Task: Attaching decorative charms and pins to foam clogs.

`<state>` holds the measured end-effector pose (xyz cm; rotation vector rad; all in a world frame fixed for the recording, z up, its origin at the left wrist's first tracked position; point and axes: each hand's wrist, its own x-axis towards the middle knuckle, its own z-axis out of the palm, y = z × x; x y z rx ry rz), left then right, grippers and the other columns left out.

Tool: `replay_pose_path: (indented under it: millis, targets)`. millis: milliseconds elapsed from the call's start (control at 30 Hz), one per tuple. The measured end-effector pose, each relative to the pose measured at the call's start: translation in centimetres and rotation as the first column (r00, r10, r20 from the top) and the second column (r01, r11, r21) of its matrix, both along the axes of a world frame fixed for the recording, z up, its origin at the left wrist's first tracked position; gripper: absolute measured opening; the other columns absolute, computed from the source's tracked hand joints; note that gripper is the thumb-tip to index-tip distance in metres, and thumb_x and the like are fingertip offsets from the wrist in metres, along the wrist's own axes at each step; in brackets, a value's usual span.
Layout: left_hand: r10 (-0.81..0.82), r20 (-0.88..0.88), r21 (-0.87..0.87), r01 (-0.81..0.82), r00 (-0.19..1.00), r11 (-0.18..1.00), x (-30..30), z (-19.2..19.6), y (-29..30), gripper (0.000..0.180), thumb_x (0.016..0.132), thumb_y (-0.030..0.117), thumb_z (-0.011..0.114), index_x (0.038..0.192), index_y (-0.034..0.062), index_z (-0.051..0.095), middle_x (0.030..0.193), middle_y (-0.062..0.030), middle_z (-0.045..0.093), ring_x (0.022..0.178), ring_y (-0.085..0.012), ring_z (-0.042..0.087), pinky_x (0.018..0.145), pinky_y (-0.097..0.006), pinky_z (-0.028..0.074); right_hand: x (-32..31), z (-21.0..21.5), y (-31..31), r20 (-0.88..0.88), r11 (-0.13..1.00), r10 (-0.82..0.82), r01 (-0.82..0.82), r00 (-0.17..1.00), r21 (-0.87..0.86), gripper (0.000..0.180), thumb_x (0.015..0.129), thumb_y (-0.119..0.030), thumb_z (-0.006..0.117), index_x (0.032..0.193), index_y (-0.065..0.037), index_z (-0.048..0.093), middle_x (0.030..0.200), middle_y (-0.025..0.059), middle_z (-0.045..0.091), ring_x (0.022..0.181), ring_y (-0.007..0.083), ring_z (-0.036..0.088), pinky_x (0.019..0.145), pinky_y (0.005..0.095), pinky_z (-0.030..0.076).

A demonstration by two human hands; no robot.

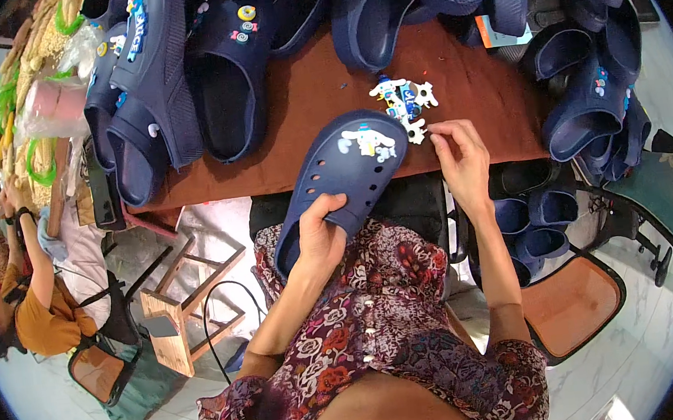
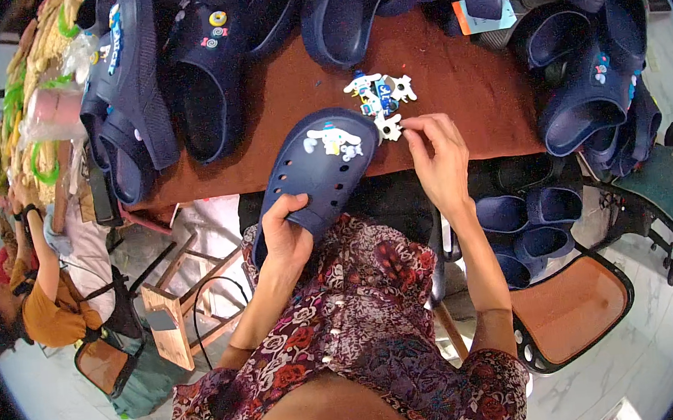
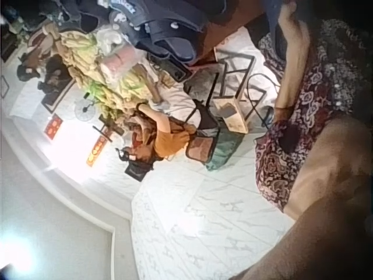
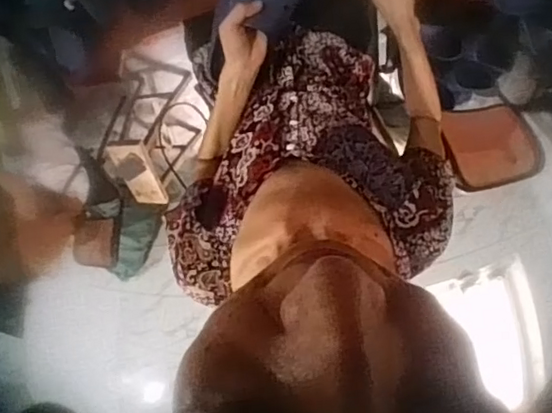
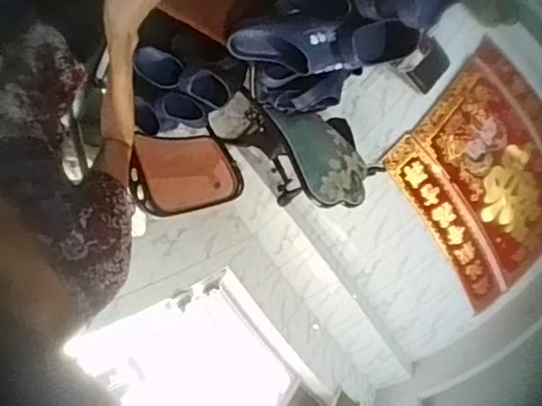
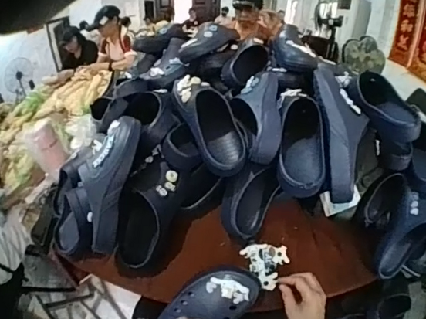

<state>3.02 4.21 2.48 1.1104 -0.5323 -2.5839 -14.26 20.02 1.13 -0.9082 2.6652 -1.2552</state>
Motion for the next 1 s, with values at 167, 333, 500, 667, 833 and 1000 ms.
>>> replay_pose_path:
  millis: [167,333,500,667,833,1000]
  targets:
    - [0.026,-0.083,0.062,-0.021,0.996,0.998,0.4,-0.4,-0.4,0.049,0.078,-0.002,0.052,0.127,-0.0013,0.050,0.121,-0.0158,0.060,0.112,-0.0309,0.060,0.098,-0.044,0.049,-1.6,-0.3,-0.4,-0.083,0.998,0.024,-0.018,0.996,0.065,0.020,0.086,-0.012,0.067,0.104,-0.005,0.065,0.098,0.0109,0.062,0.096,0.0299,0.060,0.083,0.0388,0.047]
    - [0.079,0.010,-0.003,-0.079,0.997,0.997,0.2,-0.4,0.0,0.053,0.075,0.002,0.053,0.127,-0.0048,0.049,0.122,-0.0200,0.059,0.111,-0.0357,0.060,0.097,-0.047,0.050,-1.5,-1.4,-0.9,-0.082,0.981,0.123,-0.109,0.989,0.163,0.025,0.085,-0.017,0.069,0.107,-0.007,0.064,0.100,0.0100,0.062,0.094,0.0307,0.059,0.083,0.0406,0.047]
    - [0.087,0.010,0.011,-0.087,0.996,0.996,-0.2,0.1,-0.1,0.054,0.075,0.002,0.053,0.128,-0.0041,0.048,0.123,-0.0198,0.058,0.112,-0.0354,0.059,0.098,-0.047,0.049,-1.7,-1.4,-0.4,0.002,0.987,0.135,-0.135,0.991,0.086,0.018,0.087,-0.015,0.067,0.102,-0.006,0.067,0.096,0.0110,0.063,0.091,0.0309,0.060,0.080,0.0403,0.047]
    - [0.094,0.003,-0.002,-0.094,0.996,0.996,-0.1,-0.1,-0.1,0.053,0.075,0.003,0.052,0.128,-0.0030,0.048,0.123,-0.0193,0.058,0.112,-0.0351,0.059,0.098,-0.048,0.049,-2.6,-1.0,-0.1,-0.020,0.997,0.038,-0.037,0.999,0.067,0.013,0.089,-0.013,0.063,0.100,-0.005,0.067,0.093,0.0122,0.062,0.089,0.0313,0.060,0.078,0.0392,0.047]
    - [0.086,-0.029,0.023,-0.086,0.996,0.996,-0.1,0.4,-0.1,0.053,0.076,0.001,0.053,0.129,0.0021,0.048,0.121,-0.0151,0.058,0.112,-0.0312,0.059,0.096,-0.043,0.050,-3.4,-1.5,-1.5,-0.042,0.995,0.038,-0.035,0.998,0.090,0.016,0.088,-0.017,0.066,0.099,-0.006,0.067,0.090,0.0111,0.062,0.084,0.0283,0.061,0.075,0.0387,0.048]
    - [0.095,0.013,0.002,-0.095,0.995,0.995,-0.1,0.1,0.1,0.055,0.075,0.004,0.053,0.130,-0.0024,0.047,0.124,-0.0188,0.057,0.112,-0.0356,0.059,0.098,-0.047,0.049,-3.6,-1.6,-4.0,-0.038,0.992,-0.021,0.025,0.999,0.123,0.027,0.085,-0.024,0.071,0.103,-0.005,0.064,0.090,0.0109,0.061,0.080,0.0267,0.062,0.070,0.0388,0.049]
